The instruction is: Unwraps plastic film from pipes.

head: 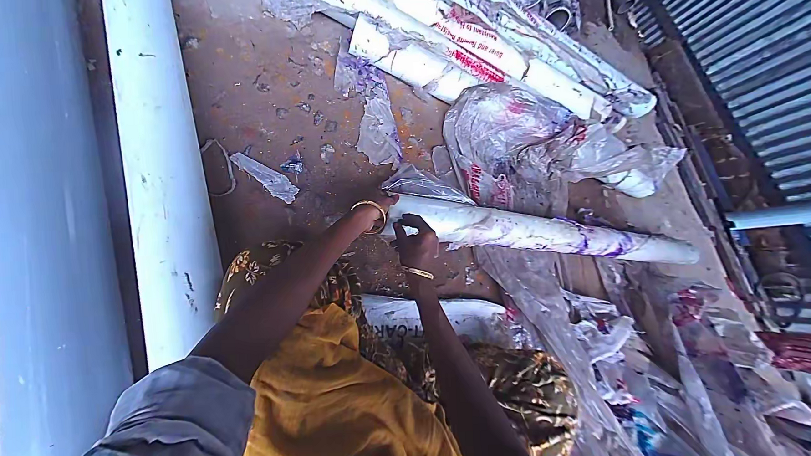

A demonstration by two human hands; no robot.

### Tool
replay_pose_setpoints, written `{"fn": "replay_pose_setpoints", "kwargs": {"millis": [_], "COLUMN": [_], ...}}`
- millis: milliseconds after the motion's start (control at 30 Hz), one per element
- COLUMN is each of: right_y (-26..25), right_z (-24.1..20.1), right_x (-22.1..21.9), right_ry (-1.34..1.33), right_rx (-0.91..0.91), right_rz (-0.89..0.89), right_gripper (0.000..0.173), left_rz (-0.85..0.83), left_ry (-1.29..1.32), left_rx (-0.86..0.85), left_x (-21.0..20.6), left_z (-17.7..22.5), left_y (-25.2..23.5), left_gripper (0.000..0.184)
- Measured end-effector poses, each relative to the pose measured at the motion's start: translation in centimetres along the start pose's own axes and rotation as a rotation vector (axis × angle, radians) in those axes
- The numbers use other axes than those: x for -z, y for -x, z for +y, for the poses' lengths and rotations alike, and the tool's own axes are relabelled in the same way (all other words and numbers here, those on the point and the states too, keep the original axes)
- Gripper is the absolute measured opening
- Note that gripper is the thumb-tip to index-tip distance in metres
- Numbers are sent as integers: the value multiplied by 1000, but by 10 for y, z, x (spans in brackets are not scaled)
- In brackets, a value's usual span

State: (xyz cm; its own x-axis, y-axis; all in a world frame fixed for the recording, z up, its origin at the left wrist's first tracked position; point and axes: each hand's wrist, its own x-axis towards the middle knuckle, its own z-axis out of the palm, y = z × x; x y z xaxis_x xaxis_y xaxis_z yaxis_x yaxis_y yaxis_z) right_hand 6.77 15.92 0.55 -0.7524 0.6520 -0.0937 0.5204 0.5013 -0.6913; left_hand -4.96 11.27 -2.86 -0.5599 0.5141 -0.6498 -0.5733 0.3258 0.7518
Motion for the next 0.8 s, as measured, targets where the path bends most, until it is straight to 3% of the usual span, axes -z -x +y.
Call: {"fn": "replay_pose_setpoints", "kwargs": {"millis": [133, 367, 467, 600, 700, 800], "right_y": [1, 4, 2, -2, -8, -20], "right_z": [-11, -18, -16, 14, 34, 54], "right_x": [-19, -16, -11, 4, 14, 14], "right_ry": [392, 533, 443, 183, 119, 106], "right_rx": [-45, -95, -94, 168, 362, 534], "right_rz": [18, -48, -111, -177, -296, -414], "right_gripper": [26, 22, 21, 16, 17, 10], "left_rz": [32, 37, 54, 59, 24, 10], "left_ry": [-70, -129, -142, -16, 102, 101], "left_rx": [-18, 1, -25, -21, 69, 32], "left_x": [0, -1, -3, -7, -10, -7], "left_z": [8, 9, 7, 4, 0, -5], "left_y": [12, 15, 16, 15, 6, 2], "left_gripper": [41, 49, 48, 49, 51, 54]}}
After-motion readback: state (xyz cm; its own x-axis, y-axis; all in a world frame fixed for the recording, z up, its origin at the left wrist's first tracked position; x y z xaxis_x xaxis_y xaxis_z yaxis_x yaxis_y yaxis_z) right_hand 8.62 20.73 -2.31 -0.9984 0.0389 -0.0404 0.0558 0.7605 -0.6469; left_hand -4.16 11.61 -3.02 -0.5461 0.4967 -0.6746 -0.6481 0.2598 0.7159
